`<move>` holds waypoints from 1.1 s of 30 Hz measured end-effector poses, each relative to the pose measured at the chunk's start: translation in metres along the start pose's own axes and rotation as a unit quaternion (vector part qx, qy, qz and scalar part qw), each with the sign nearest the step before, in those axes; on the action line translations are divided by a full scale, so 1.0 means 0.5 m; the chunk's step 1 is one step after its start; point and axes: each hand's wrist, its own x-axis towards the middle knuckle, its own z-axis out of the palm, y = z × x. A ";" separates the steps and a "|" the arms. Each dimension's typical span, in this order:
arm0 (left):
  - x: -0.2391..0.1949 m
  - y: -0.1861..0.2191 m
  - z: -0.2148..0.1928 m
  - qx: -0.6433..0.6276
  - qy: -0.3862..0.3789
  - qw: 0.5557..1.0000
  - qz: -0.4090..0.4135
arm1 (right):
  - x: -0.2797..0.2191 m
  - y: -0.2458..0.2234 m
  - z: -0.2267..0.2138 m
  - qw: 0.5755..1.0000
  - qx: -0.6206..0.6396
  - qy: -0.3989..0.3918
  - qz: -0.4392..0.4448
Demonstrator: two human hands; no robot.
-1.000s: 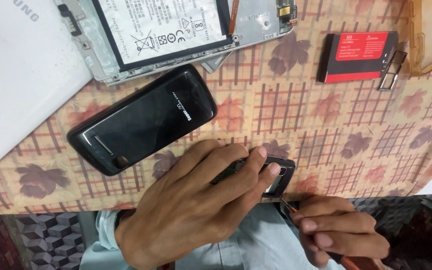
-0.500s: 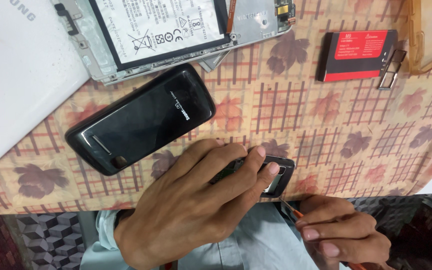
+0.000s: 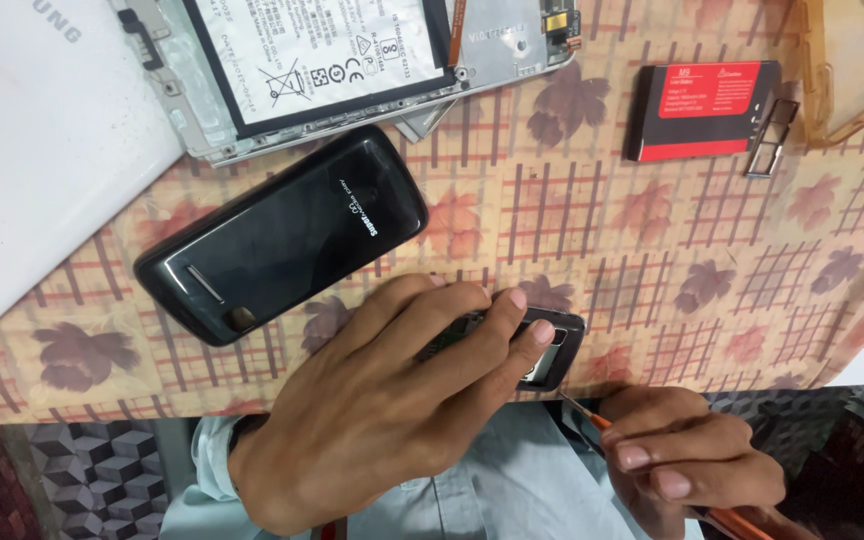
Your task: The person uses a screwdriver to remove screws from a black mobile phone and then separates the casing to expose the internal components. The person removes the motherboard and places the parts on the table.
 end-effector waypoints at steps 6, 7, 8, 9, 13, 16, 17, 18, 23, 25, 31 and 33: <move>0.002 0.000 -0.005 -0.002 -0.014 1.000 0.004 | -0.036 0.003 -0.040 0.999 0.008 -0.015 -0.033; 0.003 0.001 -0.004 0.002 -0.009 1.000 0.003 | -0.044 0.001 -0.051 0.999 -0.004 -0.011 -0.044; 0.005 0.002 -0.003 0.005 -0.004 1.000 0.001 | -0.052 -0.002 -0.063 0.998 -0.016 -0.007 -0.055; 0.006 0.003 -0.003 0.011 0.001 1.000 0.001 | -0.061 -0.004 -0.073 0.997 -0.027 -0.002 -0.067; 0.004 0.006 -0.009 0.034 -0.005 0.999 0.012 | -0.078 -0.028 -0.111 0.994 -0.092 -0.002 0.060; 0.005 0.008 -0.007 0.032 -0.012 0.999 0.011 | -0.082 -0.033 -0.123 0.989 -0.134 -0.029 0.053; 0.005 0.009 -0.008 0.034 -0.016 0.999 0.012 | -0.080 -0.035 -0.125 0.991 -0.116 -0.022 0.066; 0.006 0.010 -0.009 0.035 -0.020 0.999 0.013 | -0.074 -0.037 -0.128 0.992 -0.098 -0.015 0.079; 0.013 0.024 -0.019 0.071 -0.032 0.997 0.002 | -0.012 -0.047 -0.130 0.973 -0.206 0.024 0.106; 0.017 0.029 -0.026 0.074 -0.037 0.997 -0.003 | 0.010 -0.041 -0.127 0.949 -0.307 0.029 0.066; 0.031 0.038 -0.038 0.062 -0.025 0.998 0.005 | 0.013 -0.032 -0.160 0.885 -0.464 -0.030 -0.005; 0.035 0.039 -0.038 0.054 -0.025 0.998 -0.001 | 0.012 -0.033 -0.178 0.828 -0.554 -0.061 -0.052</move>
